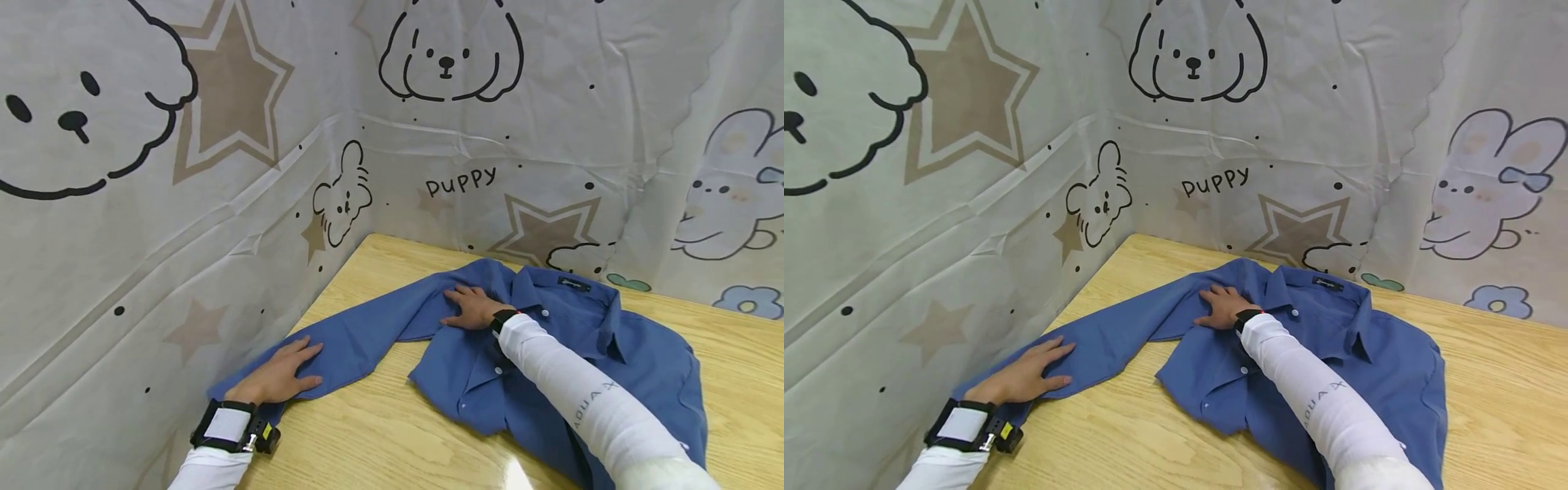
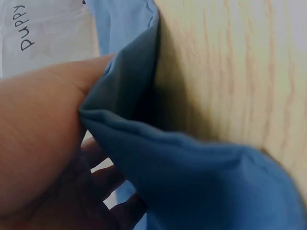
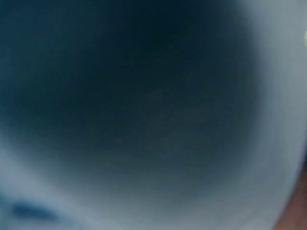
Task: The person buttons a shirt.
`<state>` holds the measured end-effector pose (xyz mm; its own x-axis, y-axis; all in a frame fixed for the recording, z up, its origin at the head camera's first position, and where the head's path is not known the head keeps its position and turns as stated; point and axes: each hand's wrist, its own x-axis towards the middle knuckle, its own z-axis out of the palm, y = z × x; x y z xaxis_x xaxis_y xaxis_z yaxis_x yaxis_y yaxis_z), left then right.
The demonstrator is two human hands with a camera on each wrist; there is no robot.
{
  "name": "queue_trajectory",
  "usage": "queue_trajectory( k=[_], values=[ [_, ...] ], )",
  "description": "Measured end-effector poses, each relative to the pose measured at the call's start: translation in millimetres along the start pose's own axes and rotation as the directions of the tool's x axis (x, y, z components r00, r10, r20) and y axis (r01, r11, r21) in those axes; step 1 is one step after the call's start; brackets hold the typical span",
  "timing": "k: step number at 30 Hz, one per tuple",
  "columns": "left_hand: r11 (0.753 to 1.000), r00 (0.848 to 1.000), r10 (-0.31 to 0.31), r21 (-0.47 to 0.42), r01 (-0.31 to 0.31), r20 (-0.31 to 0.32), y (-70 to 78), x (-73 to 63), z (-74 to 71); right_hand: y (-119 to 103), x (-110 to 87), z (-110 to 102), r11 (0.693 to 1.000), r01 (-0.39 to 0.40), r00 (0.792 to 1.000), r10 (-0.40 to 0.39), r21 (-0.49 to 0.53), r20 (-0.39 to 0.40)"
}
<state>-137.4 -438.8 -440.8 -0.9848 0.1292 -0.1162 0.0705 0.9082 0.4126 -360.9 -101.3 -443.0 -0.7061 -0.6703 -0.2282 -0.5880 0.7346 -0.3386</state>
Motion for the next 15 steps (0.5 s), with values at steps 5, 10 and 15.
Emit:
queue_trajectory(
  k=[5,10,15],
  values=[
    [1.0,1.0,0.012,-0.004,-0.012,-0.02,-6.4,-1.7,-1.1,15,-3.9,-5,0.994,0.106,0.992,-0.107,0.013,0.069],
    [1.0,0.999,0.027,0.015,-0.027,-0.028,-12.4,-1.2,2.3,25,-6.0,-11,0.98,0.196,0.977,-0.198,0.031,0.08],
    [0.999,0.999,0.029,0.037,-0.027,-0.039,-16.9,2.3,12.3,35,-7.1,-13,0.971,0.231,0.967,-0.237,0.068,0.091]
  ],
)
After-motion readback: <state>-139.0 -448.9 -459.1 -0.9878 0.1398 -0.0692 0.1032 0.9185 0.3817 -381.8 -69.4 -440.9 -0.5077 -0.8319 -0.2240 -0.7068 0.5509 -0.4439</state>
